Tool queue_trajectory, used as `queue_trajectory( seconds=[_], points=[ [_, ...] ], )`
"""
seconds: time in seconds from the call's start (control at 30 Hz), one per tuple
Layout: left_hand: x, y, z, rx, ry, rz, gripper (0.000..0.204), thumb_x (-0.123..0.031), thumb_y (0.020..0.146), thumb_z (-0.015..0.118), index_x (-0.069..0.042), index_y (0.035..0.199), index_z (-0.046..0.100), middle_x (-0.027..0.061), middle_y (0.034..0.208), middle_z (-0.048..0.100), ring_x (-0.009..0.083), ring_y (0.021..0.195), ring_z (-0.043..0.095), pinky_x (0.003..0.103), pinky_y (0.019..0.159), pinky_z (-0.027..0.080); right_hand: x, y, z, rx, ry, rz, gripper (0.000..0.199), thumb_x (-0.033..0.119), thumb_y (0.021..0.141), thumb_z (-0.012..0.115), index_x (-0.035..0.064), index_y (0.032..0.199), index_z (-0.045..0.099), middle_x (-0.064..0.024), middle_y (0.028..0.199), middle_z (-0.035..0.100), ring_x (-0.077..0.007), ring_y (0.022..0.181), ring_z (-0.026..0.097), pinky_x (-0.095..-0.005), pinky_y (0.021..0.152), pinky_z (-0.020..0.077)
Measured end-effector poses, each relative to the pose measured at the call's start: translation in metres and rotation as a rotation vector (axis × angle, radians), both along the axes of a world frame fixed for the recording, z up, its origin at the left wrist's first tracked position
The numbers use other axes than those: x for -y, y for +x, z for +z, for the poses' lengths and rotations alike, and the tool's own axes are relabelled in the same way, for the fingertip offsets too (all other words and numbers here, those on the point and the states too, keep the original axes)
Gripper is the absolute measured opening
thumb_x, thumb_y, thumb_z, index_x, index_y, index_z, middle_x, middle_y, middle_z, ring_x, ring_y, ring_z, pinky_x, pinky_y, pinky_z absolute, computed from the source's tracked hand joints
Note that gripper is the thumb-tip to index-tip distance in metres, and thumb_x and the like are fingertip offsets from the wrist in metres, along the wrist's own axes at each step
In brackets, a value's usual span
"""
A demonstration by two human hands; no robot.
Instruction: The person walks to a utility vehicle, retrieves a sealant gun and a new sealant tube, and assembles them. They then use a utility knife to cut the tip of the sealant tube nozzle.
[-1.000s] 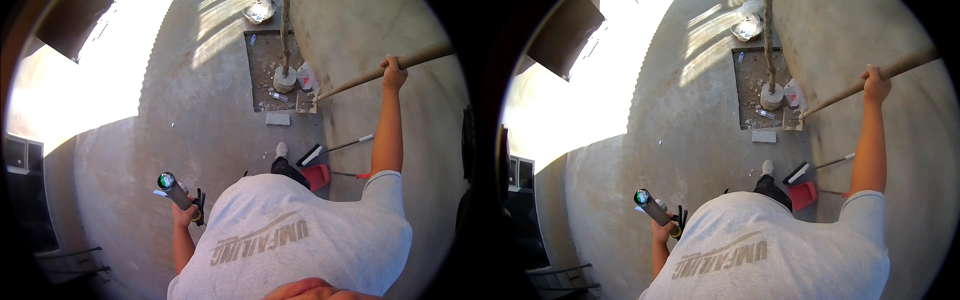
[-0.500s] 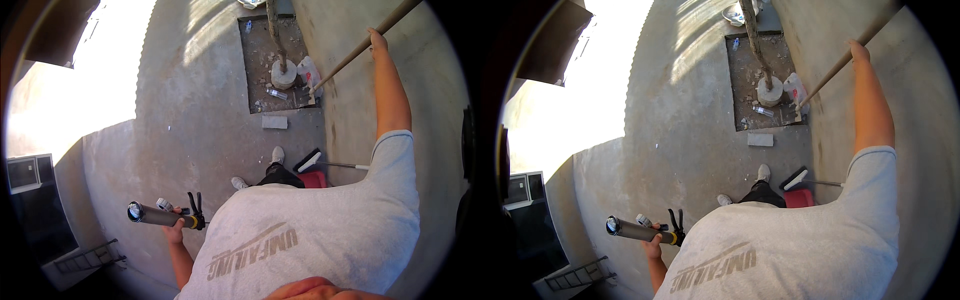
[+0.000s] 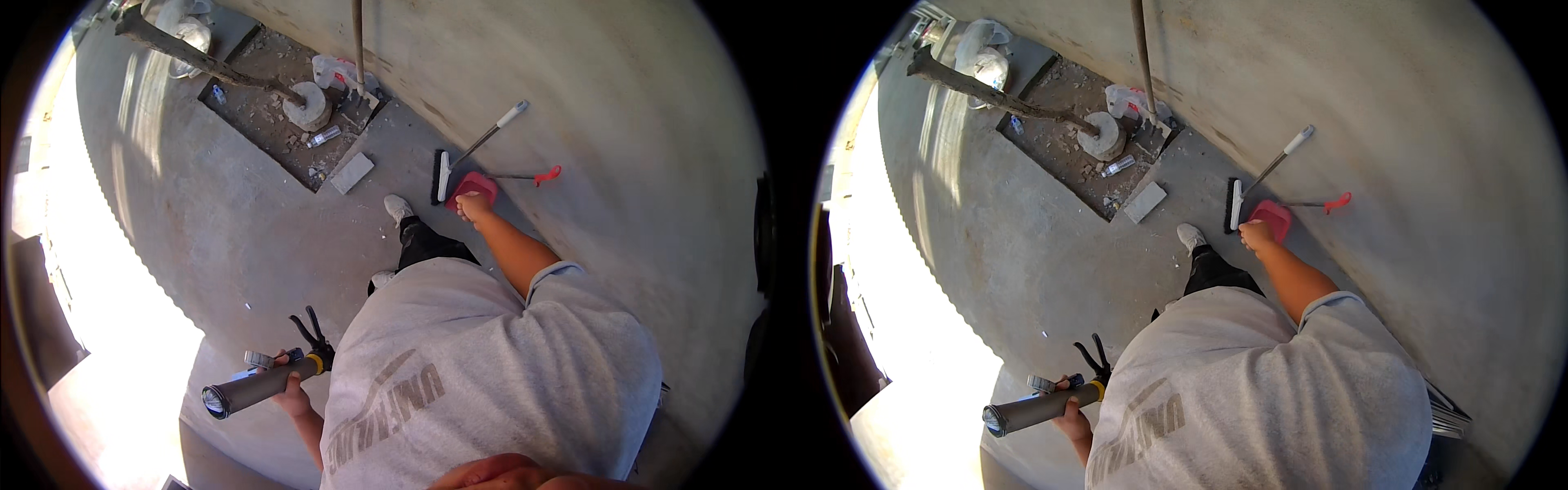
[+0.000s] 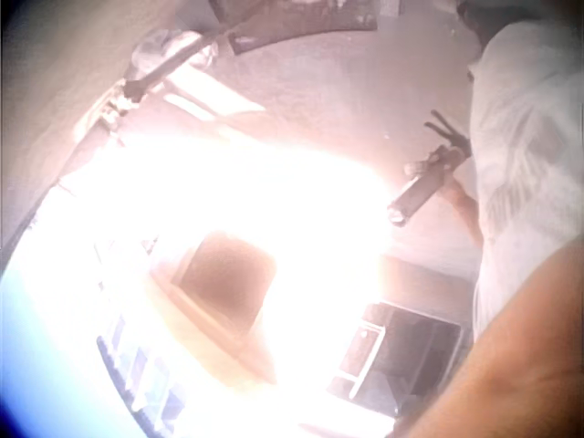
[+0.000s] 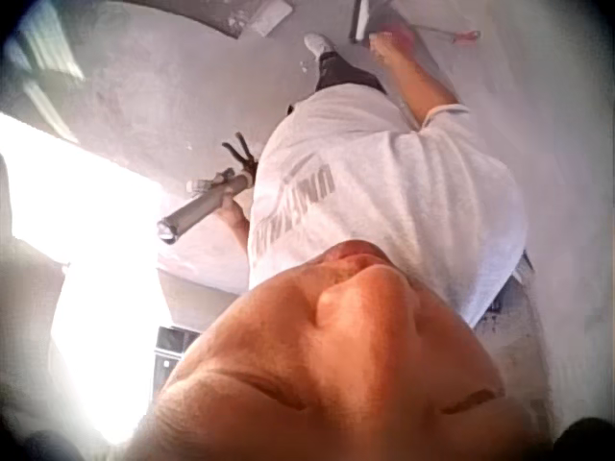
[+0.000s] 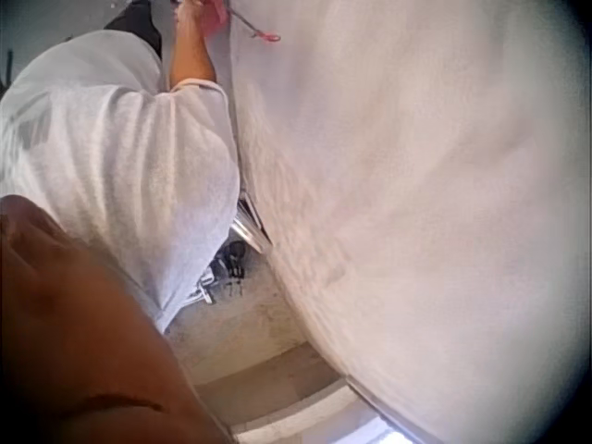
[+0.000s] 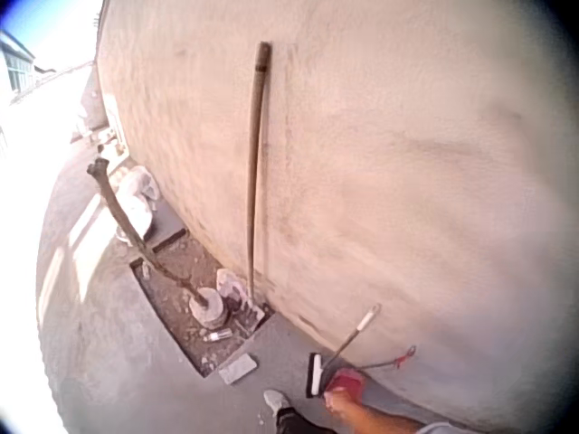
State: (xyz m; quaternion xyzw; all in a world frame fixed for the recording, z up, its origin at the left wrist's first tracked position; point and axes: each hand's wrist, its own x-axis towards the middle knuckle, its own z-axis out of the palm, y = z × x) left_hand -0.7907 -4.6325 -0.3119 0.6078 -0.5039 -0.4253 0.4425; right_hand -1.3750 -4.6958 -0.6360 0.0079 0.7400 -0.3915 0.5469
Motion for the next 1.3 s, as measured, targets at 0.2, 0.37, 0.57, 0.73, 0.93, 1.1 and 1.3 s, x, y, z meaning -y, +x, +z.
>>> queue_trajectory(
  seconds=[0.2, 0.37, 0.57, 0.73, 0.93, 1.1, 1.3],
  points=[
    [0.001, 0.027, -0.005, 0.068, 0.049, -0.217, 0.074, -0.028, 0.082, 0.087, 0.000, 0.138, 0.049, 0.0102, 0.118, 0.070, 0.0338, 0.129, 0.063, 0.055, 0.112, 0.048, -0.157, -0.166, -0.044, -0.190, 0.095, -0.645, 0.022, 0.027, 0.098, 0.068, 0.0072, 0.108, 0.066, -0.0052, 0.090, 0.066, -0.0174, 0.066, 0.061, -0.0347, 0.054, 0.0501],
    [0.035, 0.002, 0.021, 0.200, 0.053, -0.286, 0.060, -0.035, 0.080, 0.086, -0.002, 0.124, 0.062, 0.0095, 0.117, 0.070, 0.0324, 0.124, 0.066, 0.051, 0.109, 0.051, -0.160, -0.246, -0.057, -0.227, 0.188, -0.669, 0.038, 0.039, 0.095, 0.075, 0.0129, 0.122, 0.068, -0.0082, 0.108, 0.066, -0.0251, 0.091, 0.064, -0.0448, 0.089, 0.0545],
    [0.024, 0.000, 0.025, 0.277, 0.069, -0.412, 0.057, -0.030, 0.082, 0.089, -0.004, 0.126, 0.063, 0.0099, 0.121, 0.069, 0.0319, 0.128, 0.064, 0.051, 0.108, 0.054, -0.172, -0.257, -0.094, -0.173, 0.067, -0.437, 0.037, 0.040, 0.097, 0.074, 0.0160, 0.124, 0.067, -0.0047, 0.098, 0.067, -0.0214, 0.084, 0.067, -0.0438, 0.081, 0.0567],
    [0.015, -0.015, 0.014, 0.177, 0.088, -0.366, 0.064, -0.033, 0.083, 0.090, -0.004, 0.130, 0.060, 0.0093, 0.120, 0.070, 0.0317, 0.127, 0.064, 0.050, 0.105, 0.055, -0.140, -0.214, -0.062, -0.147, -0.021, -0.328, 0.033, 0.039, 0.100, 0.071, 0.0134, 0.120, 0.063, -0.0026, 0.082, 0.064, -0.0195, 0.063, 0.065, -0.0407, 0.059, 0.0580],
    [0.010, -0.021, 0.019, 0.112, 0.054, -0.367, 0.069, -0.036, 0.083, 0.089, -0.004, 0.134, 0.055, 0.0090, 0.120, 0.070, 0.0328, 0.128, 0.064, 0.052, 0.107, 0.054, -0.102, -0.200, -0.026, -0.118, 0.027, -0.625, 0.032, 0.038, 0.099, 0.073, 0.0093, 0.107, 0.059, -0.0056, 0.083, 0.059, -0.0219, 0.070, 0.066, -0.0410, 0.063, 0.0611],
    [0.002, -0.017, 0.020, 0.085, 0.075, -0.318, 0.068, -0.036, 0.082, 0.088, -0.004, 0.133, 0.055, 0.0091, 0.120, 0.070, 0.0332, 0.129, 0.064, 0.054, 0.109, 0.052, -0.071, -0.182, -0.012, -0.058, -0.181, -0.632, 0.031, 0.029, 0.095, 0.077, 0.0068, 0.102, 0.056, -0.0069, 0.090, 0.053, -0.0265, 0.084, 0.067, -0.0424, 0.076, 0.0636],
    [0.009, -0.025, 0.026, 0.074, 0.073, -0.291, 0.066, -0.035, 0.082, 0.087, -0.002, 0.131, 0.056, 0.0105, 0.121, 0.070, 0.0326, 0.128, 0.064, 0.053, 0.108, 0.053, -0.058, -0.137, -0.010, -0.051, -0.137, -1.103, 0.041, 0.016, 0.095, 0.071, 0.0067, 0.132, 0.058, -0.0152, 0.122, 0.059, -0.0316, 0.096, 0.066, -0.0470, 0.088, 0.0641]
  ],
)
